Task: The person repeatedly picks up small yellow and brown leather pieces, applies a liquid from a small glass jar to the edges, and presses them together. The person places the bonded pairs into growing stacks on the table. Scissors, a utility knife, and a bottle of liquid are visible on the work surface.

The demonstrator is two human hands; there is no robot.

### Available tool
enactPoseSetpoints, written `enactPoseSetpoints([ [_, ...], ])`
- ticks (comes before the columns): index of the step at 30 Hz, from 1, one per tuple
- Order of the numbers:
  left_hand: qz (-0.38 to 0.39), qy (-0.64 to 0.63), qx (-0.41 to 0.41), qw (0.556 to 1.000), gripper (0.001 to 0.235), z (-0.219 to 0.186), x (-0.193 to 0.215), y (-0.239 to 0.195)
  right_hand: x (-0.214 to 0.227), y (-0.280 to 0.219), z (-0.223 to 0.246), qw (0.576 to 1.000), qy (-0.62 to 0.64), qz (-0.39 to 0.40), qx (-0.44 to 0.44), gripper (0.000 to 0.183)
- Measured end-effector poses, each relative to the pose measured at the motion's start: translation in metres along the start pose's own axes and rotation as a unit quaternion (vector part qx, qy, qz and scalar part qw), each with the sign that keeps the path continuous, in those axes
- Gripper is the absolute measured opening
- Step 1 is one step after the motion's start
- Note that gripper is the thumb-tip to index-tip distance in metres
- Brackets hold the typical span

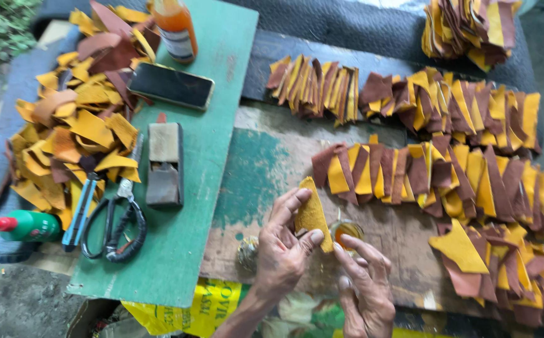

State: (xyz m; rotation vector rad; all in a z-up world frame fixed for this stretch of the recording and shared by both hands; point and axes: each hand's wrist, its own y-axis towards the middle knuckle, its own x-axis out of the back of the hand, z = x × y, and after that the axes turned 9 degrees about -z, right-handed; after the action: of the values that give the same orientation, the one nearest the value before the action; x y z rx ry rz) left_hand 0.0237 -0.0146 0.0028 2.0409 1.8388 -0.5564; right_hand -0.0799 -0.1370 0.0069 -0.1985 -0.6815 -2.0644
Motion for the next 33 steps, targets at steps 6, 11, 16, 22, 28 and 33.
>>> enactPoseSetpoints([
  [6,-0.047,0.091,-0.064,0.993,0.05,0.005,0.002,0.032,-0.011,0.024,-0.052,0.988,-0.041,0.035,0.142,0.057],
  [11,-0.073,0.136,-0.083,0.985,0.03,0.016,0.054,0.205,0.014,0.032,-0.126,0.982,-0.086,0.019,0.168,0.045],
  [16,0.022,0.272,-0.124,0.954,0.036,0.033,0.097,0.355,0.022,0.029,-0.193,0.975,-0.09,0.05,0.198,0.035],
  [22,0.05,0.254,-0.025,0.966,0.034,0.067,0.105,0.391,0.038,0.018,-0.226,0.974,-0.125,0.065,0.177,0.029],
  [28,0.05,0.342,-0.064,0.936,0.04,0.076,0.103,0.396,0.035,0.016,-0.222,0.978,-0.113,0.044,0.172,0.035],
  [33,0.03,0.471,-0.037,0.881,0.042,0.077,0.094,0.389,0.028,0.011,-0.216,0.993,-0.05,0.045,0.101,0.039],
])
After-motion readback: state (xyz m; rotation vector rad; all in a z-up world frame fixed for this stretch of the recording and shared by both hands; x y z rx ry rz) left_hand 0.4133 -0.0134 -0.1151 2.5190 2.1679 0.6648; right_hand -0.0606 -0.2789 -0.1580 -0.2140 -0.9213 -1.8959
